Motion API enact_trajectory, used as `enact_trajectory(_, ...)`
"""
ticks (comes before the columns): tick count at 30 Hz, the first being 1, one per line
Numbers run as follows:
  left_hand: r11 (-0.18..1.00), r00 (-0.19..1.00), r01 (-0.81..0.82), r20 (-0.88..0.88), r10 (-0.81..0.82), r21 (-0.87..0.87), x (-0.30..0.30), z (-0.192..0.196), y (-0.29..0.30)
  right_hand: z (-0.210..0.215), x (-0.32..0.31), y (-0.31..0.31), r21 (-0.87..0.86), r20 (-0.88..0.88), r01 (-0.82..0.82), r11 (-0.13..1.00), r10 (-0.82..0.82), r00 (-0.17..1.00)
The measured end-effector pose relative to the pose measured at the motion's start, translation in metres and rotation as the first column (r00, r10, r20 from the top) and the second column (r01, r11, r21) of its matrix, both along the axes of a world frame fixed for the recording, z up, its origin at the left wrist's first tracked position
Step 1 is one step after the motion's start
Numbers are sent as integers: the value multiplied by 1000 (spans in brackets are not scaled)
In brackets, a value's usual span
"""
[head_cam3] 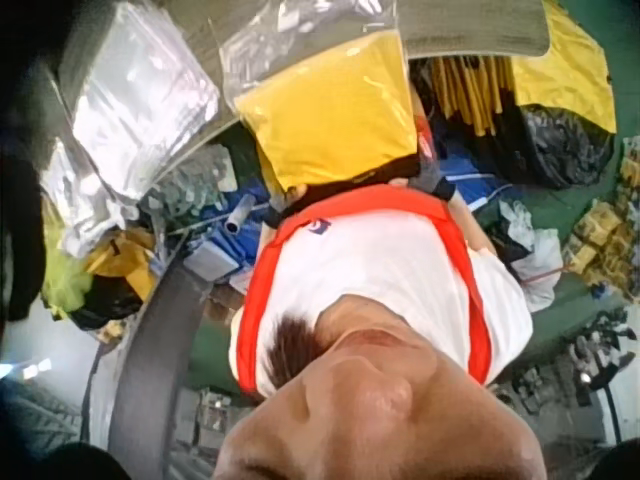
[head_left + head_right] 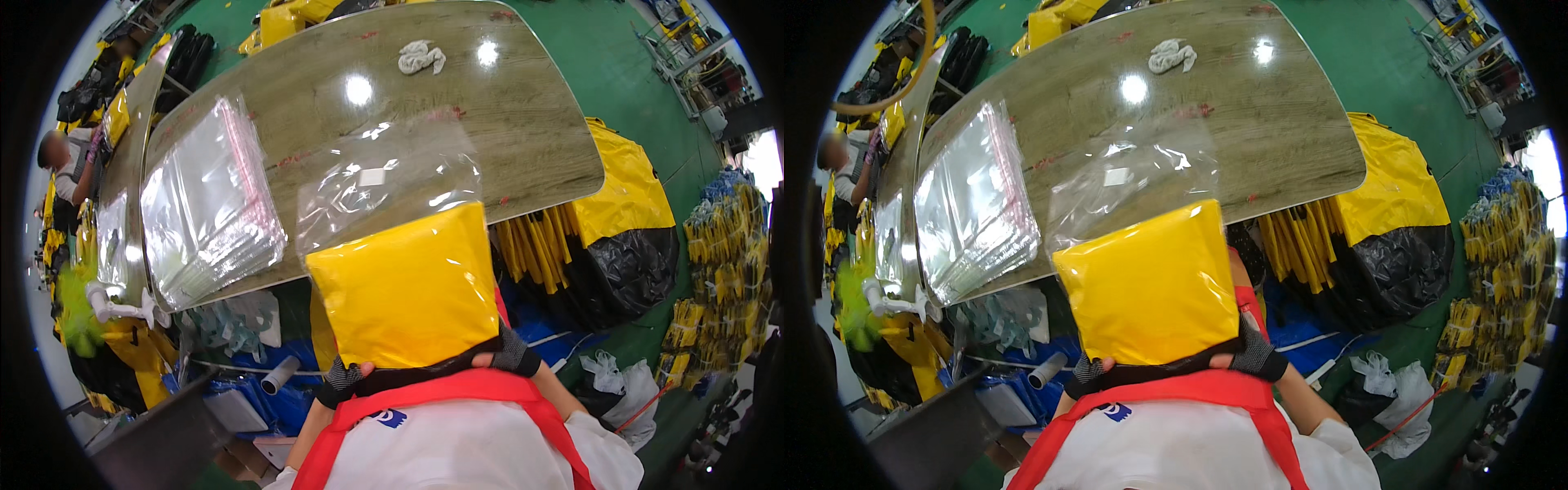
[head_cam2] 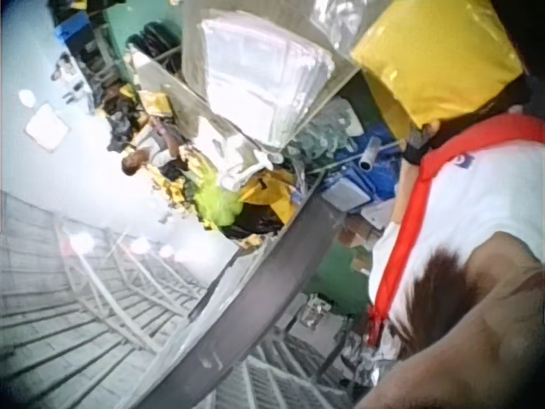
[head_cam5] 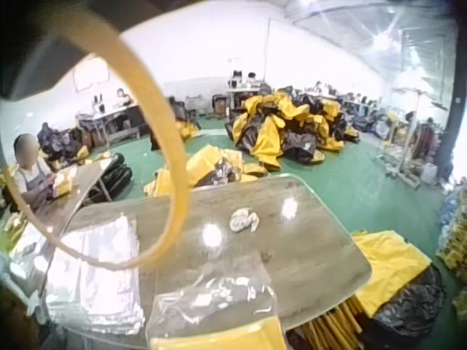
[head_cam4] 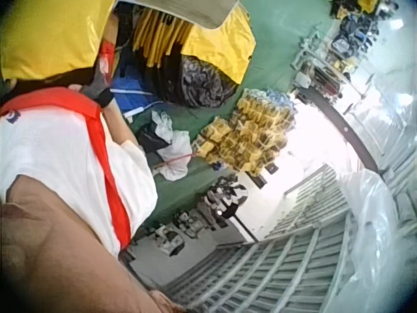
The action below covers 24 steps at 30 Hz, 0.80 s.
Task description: The person repeatedly folds yellow and black delivery bags and places them into clear plastic packaging on a workbench. The person handles the bags one at a time, folds them, and inserts them into plastic sleeves.
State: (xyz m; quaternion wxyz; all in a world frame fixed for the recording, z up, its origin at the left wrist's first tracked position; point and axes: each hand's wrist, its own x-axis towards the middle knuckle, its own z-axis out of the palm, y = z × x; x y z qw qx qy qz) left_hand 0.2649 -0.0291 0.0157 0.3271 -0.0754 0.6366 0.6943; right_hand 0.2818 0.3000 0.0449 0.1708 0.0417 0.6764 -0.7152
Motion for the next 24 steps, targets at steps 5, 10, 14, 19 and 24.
enact_trajectory(5, 886, 931, 292, -104, -349, -359, -26, -2, 11, -5, 2, -12, 214, 274, 37, 976, -96, 957)
enact_trajectory(10, 903, 898, 413, -108, -426, -120, -38, -7, -18, -31, -1, 32, 261, 397, -287, 922, 169, 902)
enact_trajectory(14, 972, 993, 85, -96, -65, 218, -92, 15, -1, -7, -60, 28, 69, 50, -75, 995, 71, 996)
enact_trajectory(19, 995, 991, 92, 104, -89, -30, -60, 18, 30, -20, -39, 9, -137, 249, 203, 969, -165, 954)
enact_trajectory(24, 973, 998, 38, -59, -25, 227, 18, -19, 12, -4, 15, -14, -42, 167, 171, 984, -162, 973)
